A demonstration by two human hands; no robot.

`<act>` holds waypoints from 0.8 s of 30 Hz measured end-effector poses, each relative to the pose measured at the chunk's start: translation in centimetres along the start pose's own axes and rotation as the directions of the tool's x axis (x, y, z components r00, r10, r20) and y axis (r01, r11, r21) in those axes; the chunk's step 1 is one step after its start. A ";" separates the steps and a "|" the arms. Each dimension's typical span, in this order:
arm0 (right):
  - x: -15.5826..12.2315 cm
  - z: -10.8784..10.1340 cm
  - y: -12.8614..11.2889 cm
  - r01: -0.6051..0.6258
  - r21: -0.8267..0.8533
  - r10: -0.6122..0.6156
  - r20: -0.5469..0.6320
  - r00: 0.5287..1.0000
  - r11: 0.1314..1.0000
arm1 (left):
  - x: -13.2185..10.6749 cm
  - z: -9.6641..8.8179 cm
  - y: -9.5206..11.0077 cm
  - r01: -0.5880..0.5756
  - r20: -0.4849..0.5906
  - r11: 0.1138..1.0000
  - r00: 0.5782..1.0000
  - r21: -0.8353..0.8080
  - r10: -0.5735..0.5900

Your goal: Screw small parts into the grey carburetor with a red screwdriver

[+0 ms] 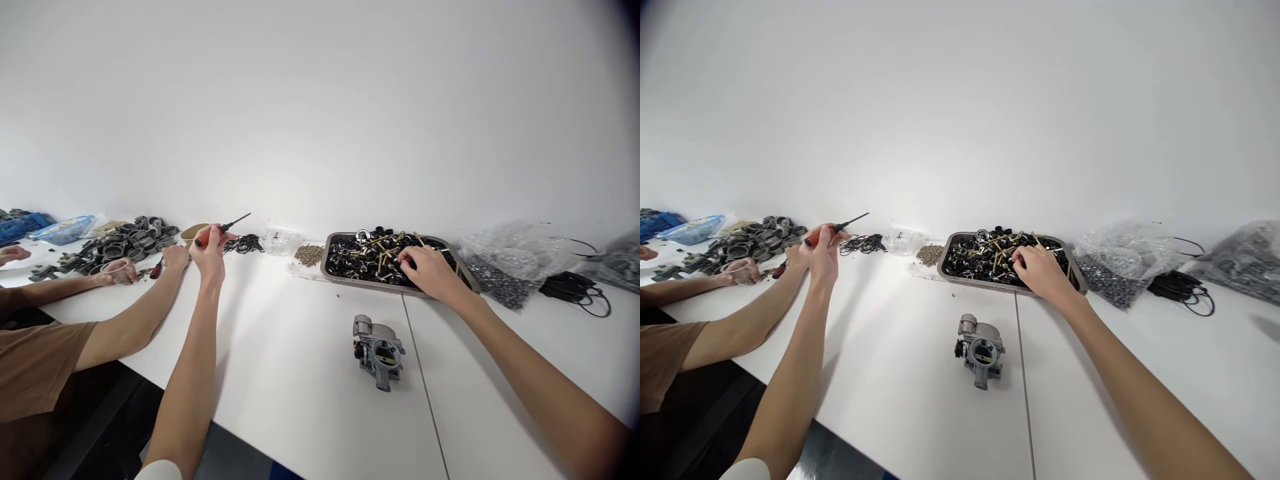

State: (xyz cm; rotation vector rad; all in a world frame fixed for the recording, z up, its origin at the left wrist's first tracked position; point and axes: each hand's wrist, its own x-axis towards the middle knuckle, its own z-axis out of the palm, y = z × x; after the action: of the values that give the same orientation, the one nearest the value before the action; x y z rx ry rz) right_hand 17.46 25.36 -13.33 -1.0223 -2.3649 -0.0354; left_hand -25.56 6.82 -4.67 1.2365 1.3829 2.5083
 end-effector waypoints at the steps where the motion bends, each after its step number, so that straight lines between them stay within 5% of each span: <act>1: 0.0 0.0 0.0 -0.002 0.002 0.002 -0.001 1.000 1.000 | 0.3 -0.8 -0.2 -0.066 -0.065 0.988 0.995 0.139 0.076; 4: 0.0 0.1 0.1 -0.010 0.007 0.010 -0.001 1.000 1.000 | 0.9 -3.1 -1.1 -0.108 -0.196 0.903 0.959 0.415 0.205; 11: 0.0 0.2 0.3 -0.014 0.010 0.014 0.004 1.000 1.000 | 1.1 -7.1 -4.3 -0.047 -0.231 0.802 0.946 0.596 0.228; 24: -0.1 0.2 0.3 -0.006 0.005 0.006 -0.005 1.000 1.000 | 0.7 -7.5 -6.5 -0.030 -0.108 0.709 0.983 0.705 0.149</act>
State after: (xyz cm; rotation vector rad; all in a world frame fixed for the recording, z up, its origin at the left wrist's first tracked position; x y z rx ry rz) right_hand 17.58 25.56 -13.57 -1.0253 -2.3562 -0.0298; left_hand -33.09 5.77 -11.11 1.1971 2.5382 2.2108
